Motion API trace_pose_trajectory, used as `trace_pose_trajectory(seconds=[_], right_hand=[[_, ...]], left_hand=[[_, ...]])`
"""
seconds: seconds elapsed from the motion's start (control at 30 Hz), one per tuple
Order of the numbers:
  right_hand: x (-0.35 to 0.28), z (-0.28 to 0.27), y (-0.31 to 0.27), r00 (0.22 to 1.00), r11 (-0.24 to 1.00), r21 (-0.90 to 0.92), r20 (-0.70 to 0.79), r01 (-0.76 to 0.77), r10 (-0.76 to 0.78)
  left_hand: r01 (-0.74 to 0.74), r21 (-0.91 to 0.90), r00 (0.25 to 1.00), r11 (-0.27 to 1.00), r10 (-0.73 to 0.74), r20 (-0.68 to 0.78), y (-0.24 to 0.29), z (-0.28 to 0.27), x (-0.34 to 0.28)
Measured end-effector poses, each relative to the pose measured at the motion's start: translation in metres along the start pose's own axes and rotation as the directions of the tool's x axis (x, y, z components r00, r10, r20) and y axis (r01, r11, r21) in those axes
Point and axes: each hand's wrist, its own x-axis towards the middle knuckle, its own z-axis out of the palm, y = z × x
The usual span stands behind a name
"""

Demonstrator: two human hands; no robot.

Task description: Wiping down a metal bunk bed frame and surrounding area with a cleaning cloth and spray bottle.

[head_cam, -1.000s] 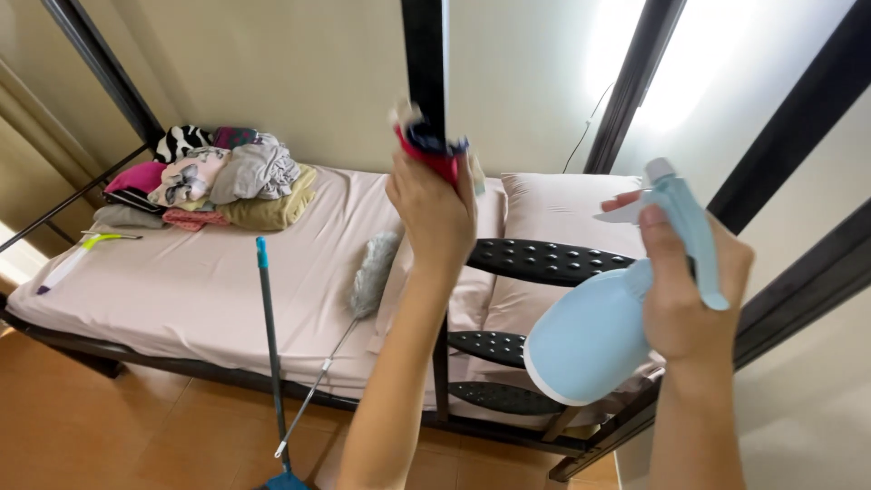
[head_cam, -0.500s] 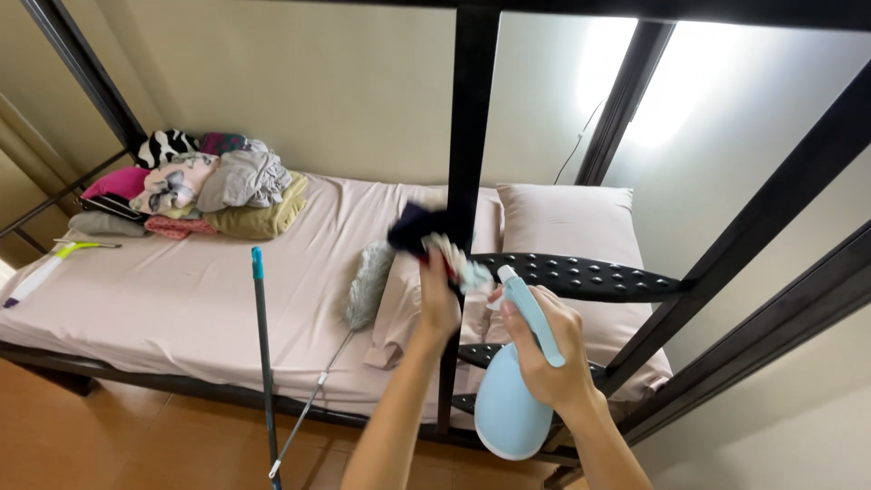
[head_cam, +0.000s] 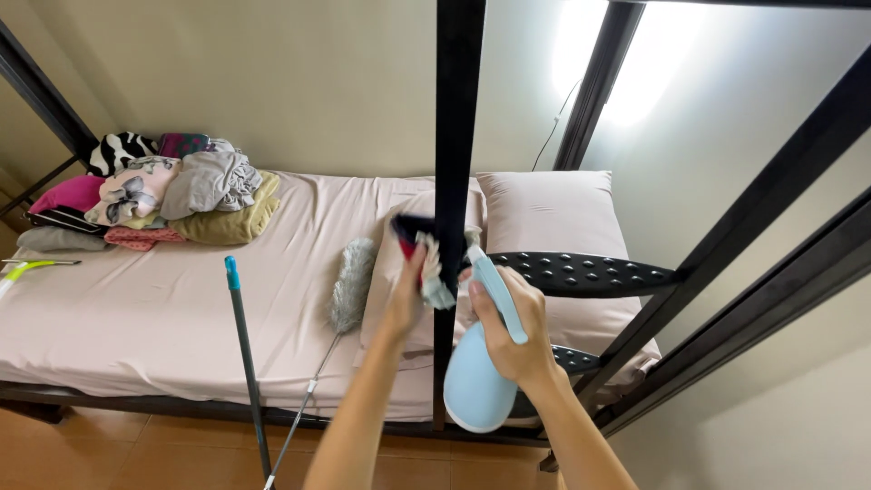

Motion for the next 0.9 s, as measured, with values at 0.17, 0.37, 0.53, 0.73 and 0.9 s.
trace_pose_trajectory(seconds=[0.17, 0.37, 0.53, 0.73, 0.9], right_hand=[[-0.037, 0.001, 0.019, 0.996, 0.996, 0.006, -0.004, -0.095, 0.095], [-0.059, -0.026, 0.012, 0.986, 0.986, -0.037, -0.025, -0.165, 0.164], [-0.07, -0.052, 0.008, 0.958, 0.964, -0.039, -0.127, -0.263, 0.256], [-0.094, -0.081, 0.028, 0.944, 0.955, -0.051, -0.177, -0.292, 0.279], [-0.123, -0.125, 0.023, 0.891, 0.921, -0.132, -0.336, -0.366, 0.306]], left_hand=[[-0.069, 0.456, 0.996, 0.887, 0.086, -0.016, -0.023, 0.019, -0.033], [-0.45, 0.889, 0.736, -0.087, 0.527, 0.425, 0.087, 0.108, 0.021], [-0.346, 0.839, 0.718, -0.42, 0.456, 0.525, 0.076, 0.105, 0.023], [-0.381, 0.861, 0.794, -0.338, 0.358, 0.492, 0.048, 0.116, -0.009], [-0.345, 0.938, 0.938, 0.047, -0.022, 0.346, 0.036, 0.217, -0.002]])
